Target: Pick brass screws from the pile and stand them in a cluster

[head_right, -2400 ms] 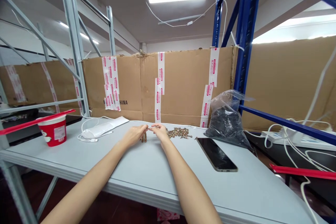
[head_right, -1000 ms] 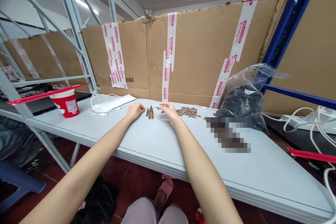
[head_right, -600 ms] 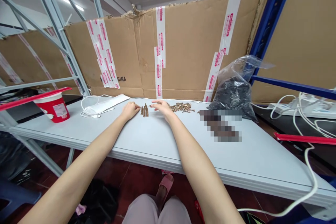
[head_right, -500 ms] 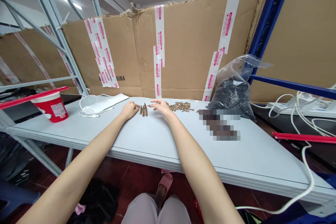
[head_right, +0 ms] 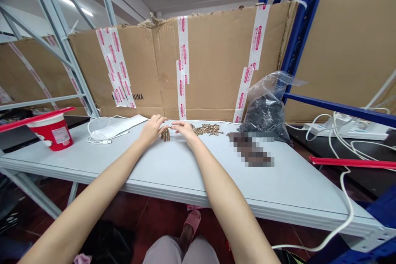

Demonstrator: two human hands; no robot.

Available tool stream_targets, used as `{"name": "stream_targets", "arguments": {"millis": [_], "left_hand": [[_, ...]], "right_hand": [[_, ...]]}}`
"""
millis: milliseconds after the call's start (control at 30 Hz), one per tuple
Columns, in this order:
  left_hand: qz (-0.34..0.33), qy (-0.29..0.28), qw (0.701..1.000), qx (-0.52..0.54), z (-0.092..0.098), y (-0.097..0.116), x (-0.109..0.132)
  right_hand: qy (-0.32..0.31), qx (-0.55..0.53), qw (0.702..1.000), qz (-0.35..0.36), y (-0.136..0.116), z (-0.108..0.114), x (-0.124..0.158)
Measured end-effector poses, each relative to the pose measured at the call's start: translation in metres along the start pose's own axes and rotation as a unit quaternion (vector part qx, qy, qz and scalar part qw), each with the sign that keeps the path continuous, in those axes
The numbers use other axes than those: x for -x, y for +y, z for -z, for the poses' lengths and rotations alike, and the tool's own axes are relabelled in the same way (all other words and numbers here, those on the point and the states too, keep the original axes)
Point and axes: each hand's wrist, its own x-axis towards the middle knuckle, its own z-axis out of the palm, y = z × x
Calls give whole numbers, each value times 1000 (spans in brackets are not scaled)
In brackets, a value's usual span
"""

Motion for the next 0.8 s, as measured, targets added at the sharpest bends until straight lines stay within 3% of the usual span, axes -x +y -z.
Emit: {"name": "stream_targets", "arguments": {"millis": [100, 333, 600, 800], "left_hand": [[-55, -23, 998, -12, 1, 8, -2], [-91, -22, 993, -69, 1, 12, -2], [-127, 106, 980, -107, -2, 8, -1], [-177, 108, 970, -130, -2, 9, 0]], "right_hand": [[6, -7, 1000, 11, 1, 0, -3], [43, -34, 998, 22, -2, 3, -1], [29, -13, 999, 28, -4, -1, 2], [37, -5, 999, 11, -1, 0, -4]]}}
